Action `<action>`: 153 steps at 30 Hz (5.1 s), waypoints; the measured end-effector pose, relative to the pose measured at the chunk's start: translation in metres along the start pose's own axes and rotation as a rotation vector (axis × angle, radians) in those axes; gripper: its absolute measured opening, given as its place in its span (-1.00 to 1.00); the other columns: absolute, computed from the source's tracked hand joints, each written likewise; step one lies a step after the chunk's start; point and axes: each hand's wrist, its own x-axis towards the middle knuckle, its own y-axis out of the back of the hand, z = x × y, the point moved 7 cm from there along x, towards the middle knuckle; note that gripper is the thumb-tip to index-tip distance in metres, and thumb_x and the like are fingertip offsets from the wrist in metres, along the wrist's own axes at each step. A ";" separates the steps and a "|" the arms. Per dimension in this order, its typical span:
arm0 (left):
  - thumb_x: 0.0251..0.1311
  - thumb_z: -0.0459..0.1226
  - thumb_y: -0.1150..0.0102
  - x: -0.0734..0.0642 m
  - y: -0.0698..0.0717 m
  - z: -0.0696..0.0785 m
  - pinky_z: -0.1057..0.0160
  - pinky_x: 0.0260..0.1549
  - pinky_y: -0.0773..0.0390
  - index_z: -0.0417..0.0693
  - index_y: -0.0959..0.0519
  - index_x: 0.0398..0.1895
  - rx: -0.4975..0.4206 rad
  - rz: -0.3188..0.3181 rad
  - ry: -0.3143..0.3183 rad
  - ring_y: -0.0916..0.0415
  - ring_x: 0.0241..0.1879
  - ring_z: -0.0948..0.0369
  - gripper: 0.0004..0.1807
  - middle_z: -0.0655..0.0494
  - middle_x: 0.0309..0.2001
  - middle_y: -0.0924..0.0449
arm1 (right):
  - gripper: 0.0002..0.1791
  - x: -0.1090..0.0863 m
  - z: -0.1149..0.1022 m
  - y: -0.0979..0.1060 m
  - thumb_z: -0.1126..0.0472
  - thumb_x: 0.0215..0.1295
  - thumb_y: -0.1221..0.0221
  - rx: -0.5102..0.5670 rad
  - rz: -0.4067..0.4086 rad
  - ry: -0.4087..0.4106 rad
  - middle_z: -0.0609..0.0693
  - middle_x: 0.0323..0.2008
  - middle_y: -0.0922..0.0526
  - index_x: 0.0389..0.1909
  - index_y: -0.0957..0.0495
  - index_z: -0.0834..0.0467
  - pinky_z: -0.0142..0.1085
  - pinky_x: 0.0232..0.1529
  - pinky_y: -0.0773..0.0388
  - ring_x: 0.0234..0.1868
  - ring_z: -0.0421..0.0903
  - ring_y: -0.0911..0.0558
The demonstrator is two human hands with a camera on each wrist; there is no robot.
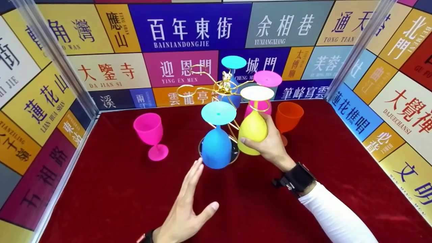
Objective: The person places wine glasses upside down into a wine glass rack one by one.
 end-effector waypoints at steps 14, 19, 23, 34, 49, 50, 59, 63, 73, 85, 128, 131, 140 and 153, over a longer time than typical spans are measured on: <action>0.15 -0.16 -0.34 0.000 -0.002 0.001 0.20 0.47 -0.14 -0.01 0.01 0.56 0.007 -0.009 0.013 0.05 0.56 0.10 -0.02 0.06 0.58 0.06 | -0.01 -0.005 0.024 0.009 0.15 -0.11 -0.53 -0.003 0.127 0.014 0.13 0.17 -0.50 0.36 -0.21 0.02 -0.13 -0.04 -0.60 -0.01 0.05 -0.60; 0.12 -0.19 -0.35 0.000 -0.002 0.001 0.29 0.48 -0.08 -0.02 0.00 0.56 0.001 -0.004 0.007 0.04 0.56 0.10 -0.01 0.05 0.58 0.05 | -0.01 -0.007 0.028 0.004 0.29 -0.14 -0.54 0.098 0.114 0.040 0.13 0.26 -0.42 0.33 -0.19 0.08 -0.12 0.05 -0.56 0.08 0.06 -0.55; 0.16 -0.14 -0.33 -0.001 -0.002 0.000 0.25 0.48 -0.10 -0.02 0.00 0.56 0.004 -0.004 0.007 0.04 0.56 0.10 -0.03 0.05 0.58 0.05 | 0.00 -0.008 0.030 0.000 0.29 -0.13 -0.54 0.118 0.090 0.034 0.09 0.26 -0.38 0.33 -0.15 0.09 -0.17 0.07 -0.55 0.09 0.03 -0.54; 0.15 -0.13 -0.33 -0.002 -0.002 -0.002 0.23 0.48 -0.13 -0.04 -0.01 0.56 0.008 -0.002 -0.003 0.04 0.56 0.08 -0.03 0.03 0.58 0.05 | 0.06 -0.011 0.028 -0.006 0.26 -0.09 -0.53 0.122 0.023 0.034 0.06 0.30 -0.38 0.42 -0.10 0.05 -0.10 0.11 -0.54 0.12 0.06 -0.52; 0.14 -0.15 -0.34 -0.006 0.001 -0.005 0.23 0.47 -0.13 -0.02 0.02 0.56 0.021 0.004 0.022 0.05 0.56 0.12 -0.01 0.05 0.58 0.06 | -0.28 -0.055 -0.032 0.012 0.50 -0.03 -0.29 0.121 0.314 0.395 0.38 0.24 -0.38 0.22 -0.26 0.52 -0.14 0.42 -0.26 0.31 0.15 -0.38; 0.14 -0.14 -0.34 -0.006 0.001 -0.005 0.21 0.47 -0.14 -0.01 0.01 0.56 0.025 0.004 0.024 0.05 0.56 0.12 -0.01 0.05 0.58 0.05 | -0.34 -0.062 -0.036 0.013 0.52 -0.03 -0.26 0.111 0.355 0.460 0.41 0.19 -0.40 0.16 -0.29 0.54 -0.20 0.39 -0.29 0.27 0.17 -0.39; 0.15 -0.11 -0.33 -0.002 0.007 -0.006 0.29 0.49 -0.05 -0.04 -0.01 0.56 0.041 0.018 0.006 0.07 0.56 0.08 -0.03 0.02 0.58 0.06 | -0.28 -0.097 -0.034 -0.004 0.14 0.09 -0.30 0.005 0.260 0.742 0.48 0.27 -0.32 0.14 -0.29 0.53 -0.13 0.47 -0.21 0.39 0.17 -0.31; 0.14 -0.09 -0.33 -0.001 0.009 -0.006 0.01 0.43 -0.23 -0.06 -0.05 0.55 0.074 0.029 -0.016 0.07 0.56 0.04 -0.04 -0.02 0.57 0.05 | -0.12 -0.108 -0.036 -0.015 -0.09 0.18 -0.28 -0.061 0.139 0.736 0.48 0.38 -0.17 0.27 -0.23 0.46 -0.11 0.52 -0.10 0.47 0.23 -0.18; 0.13 -0.07 -0.33 0.001 0.012 -0.007 -0.34 0.28 -0.27 -0.05 -0.06 0.55 0.085 0.030 -0.021 0.12 0.57 -0.02 -0.04 -0.05 0.57 0.05 | -0.03 -0.130 -0.049 -0.030 -0.24 0.18 -0.25 -0.161 -0.014 0.762 0.49 0.41 -0.11 0.36 -0.21 0.39 -0.09 0.56 0.05 0.49 0.36 -0.05; 0.14 -0.02 -0.31 0.003 0.012 -0.007 -0.34 0.27 -0.29 -0.02 -0.06 0.55 0.112 0.021 -0.026 0.13 0.57 -0.03 -0.03 -0.06 0.57 0.05 | -0.01 -0.142 -0.044 -0.035 -0.25 0.14 -0.27 -0.215 -0.063 0.743 0.46 0.42 -0.15 0.38 -0.24 0.36 -0.11 0.56 0.09 0.46 0.41 -0.07; 0.08 0.02 -0.35 -0.011 0.014 0.001 -0.08 0.41 -0.24 -0.08 -0.13 0.52 0.178 0.031 -0.063 0.07 0.55 -0.09 -0.02 -0.07 0.56 -0.01 | -0.34 0.055 -0.207 0.035 -0.25 0.24 -0.22 -0.710 -0.373 0.397 -0.06 -0.19 -0.65 0.28 -0.44 -0.01 -0.29 -0.27 -0.52 -0.27 -0.12 -0.58; 0.10 0.07 -0.32 -0.017 0.011 0.005 0.02 0.42 -0.25 -0.11 -0.15 0.51 0.213 0.032 -0.072 0.06 0.54 -0.08 -0.03 -0.11 0.54 -0.04 | -0.39 0.073 -0.201 0.024 -0.28 0.27 -0.17 -0.771 -0.436 0.309 -0.07 -0.33 -0.63 0.22 -0.48 -0.02 -0.27 -0.29 -0.51 -0.37 -0.11 -0.55; 0.09 0.06 -0.33 -0.018 0.010 0.006 -0.33 0.16 -0.40 -0.06 -0.13 0.52 0.231 -0.008 -0.043 0.07 0.55 -0.04 -0.02 -0.03 0.56 0.00 | -0.38 0.110 -0.193 0.004 -0.28 0.30 -0.12 -0.903 -0.554 0.122 0.00 -0.21 -0.64 0.24 -0.47 0.00 -0.24 -0.30 -0.55 -0.31 -0.06 -0.59; 0.10 0.07 -0.33 -0.020 0.010 0.000 0.44 0.48 0.13 -0.09 -0.14 0.52 0.231 0.012 -0.058 0.05 0.55 -0.05 -0.02 -0.10 0.54 -0.05 | -0.60 0.137 -0.174 -0.020 -0.17 0.34 -0.14 -0.934 -0.566 -0.015 -0.06 -0.52 -0.71 -0.40 -0.61 0.10 -0.35 -0.49 -0.47 -0.56 -0.20 -0.58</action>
